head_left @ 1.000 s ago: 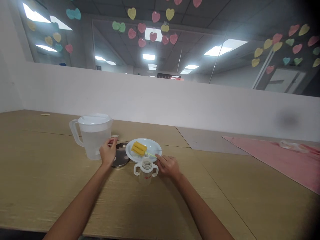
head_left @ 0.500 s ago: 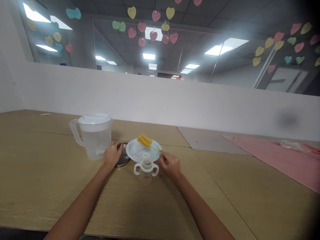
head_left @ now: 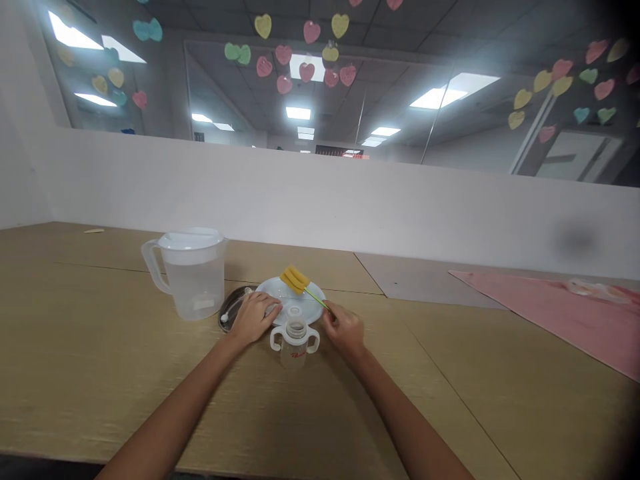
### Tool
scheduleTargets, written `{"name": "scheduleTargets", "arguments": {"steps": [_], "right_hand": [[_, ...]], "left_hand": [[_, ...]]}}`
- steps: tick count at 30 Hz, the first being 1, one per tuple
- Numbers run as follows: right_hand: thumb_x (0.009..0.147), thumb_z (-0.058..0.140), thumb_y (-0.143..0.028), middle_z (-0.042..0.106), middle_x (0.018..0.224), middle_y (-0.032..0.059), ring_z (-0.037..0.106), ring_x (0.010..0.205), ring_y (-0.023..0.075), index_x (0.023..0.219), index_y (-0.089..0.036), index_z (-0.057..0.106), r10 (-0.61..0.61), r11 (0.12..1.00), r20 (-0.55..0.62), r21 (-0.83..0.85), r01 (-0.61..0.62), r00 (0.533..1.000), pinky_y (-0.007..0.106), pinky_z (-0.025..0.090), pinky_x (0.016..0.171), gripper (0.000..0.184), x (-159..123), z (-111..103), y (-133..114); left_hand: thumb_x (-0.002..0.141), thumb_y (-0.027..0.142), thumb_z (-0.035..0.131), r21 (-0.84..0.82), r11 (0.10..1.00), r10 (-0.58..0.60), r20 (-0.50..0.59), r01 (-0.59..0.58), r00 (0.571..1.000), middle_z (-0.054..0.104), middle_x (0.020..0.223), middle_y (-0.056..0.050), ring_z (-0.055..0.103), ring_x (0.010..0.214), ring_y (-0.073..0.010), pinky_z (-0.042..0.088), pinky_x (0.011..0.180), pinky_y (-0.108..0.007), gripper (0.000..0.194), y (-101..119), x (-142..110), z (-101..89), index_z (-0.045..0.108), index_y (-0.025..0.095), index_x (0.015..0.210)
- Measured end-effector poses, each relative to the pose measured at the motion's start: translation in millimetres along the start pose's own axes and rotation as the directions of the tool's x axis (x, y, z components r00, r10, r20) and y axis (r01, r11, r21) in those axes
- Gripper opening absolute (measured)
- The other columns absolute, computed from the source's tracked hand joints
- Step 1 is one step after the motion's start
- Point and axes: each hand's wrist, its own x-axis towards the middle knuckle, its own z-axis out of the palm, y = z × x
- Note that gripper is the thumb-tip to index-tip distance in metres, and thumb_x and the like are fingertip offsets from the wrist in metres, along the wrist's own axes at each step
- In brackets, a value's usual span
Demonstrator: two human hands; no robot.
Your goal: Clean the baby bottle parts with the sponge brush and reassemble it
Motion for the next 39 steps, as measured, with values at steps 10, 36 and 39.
{"name": "scheduleTargets", "arguments": {"steps": [10, 36, 39], "right_hand": [[0.086, 0.045, -0.022, 0.07, 0.067, 0.0028, 0.057, 0.051, 0.0098, 0.089, -0.016, 0.069, 0.008, 1.0, -0.01, -0.027, -0.009, 1.0, 0.021, 0.038, 0.054, 0.025, 1.3, -1.8, 0.2], [0.086, 0.047, -0.021, 0.069, 0.066, 0.0021, 0.057, 0.052, 0.0102, 0.087, -0.016, 0.067, -0.077, 0.995, -0.016, -0.058, 0.076, 0.997, 0.022, 0.039, 0.056, 0.021, -2.4, 2.9, 6.7], [0.086, 0.048, -0.02, 0.069, 0.067, 0.0025, 0.06, 0.056, 0.0104, 0.09, -0.016, 0.067, -0.144, 0.988, 0.006, -0.046, 0.144, 0.99, 0.022, 0.04, 0.057, 0.02, -3.0, 1.7, 6.9]], "left_hand": [[0.088, 0.045, 0.042, -0.011, 0.956, -0.293, 0.066, 0.294, 0.954, 0.059, 0.125, -0.004, 0.05, 0.117, -0.022, 0.034, 0.1, -0.037, 0.041, -9.6, 19.2, -5.6, 0.057, 0.024, 0.12], [0.085, 0.031, 0.047, -0.216, 0.976, -0.079, -0.4, -0.011, 0.913, 0.044, 0.132, -0.012, 0.043, 0.122, -0.0242, 0.036, 0.103, -0.039, 0.052, 9.2, -19.2, 0.5, 0.038, 0.018, 0.134], [0.086, 0.029, 0.044, -0.247, 0.968, -0.063, -0.402, -0.041, 0.913, 0.041, 0.133, -0.011, 0.041, 0.124, -0.0249, 0.035, 0.104, -0.041, 0.05, 11.9, -19.5, 0.7, 0.04, 0.018, 0.135]]}}
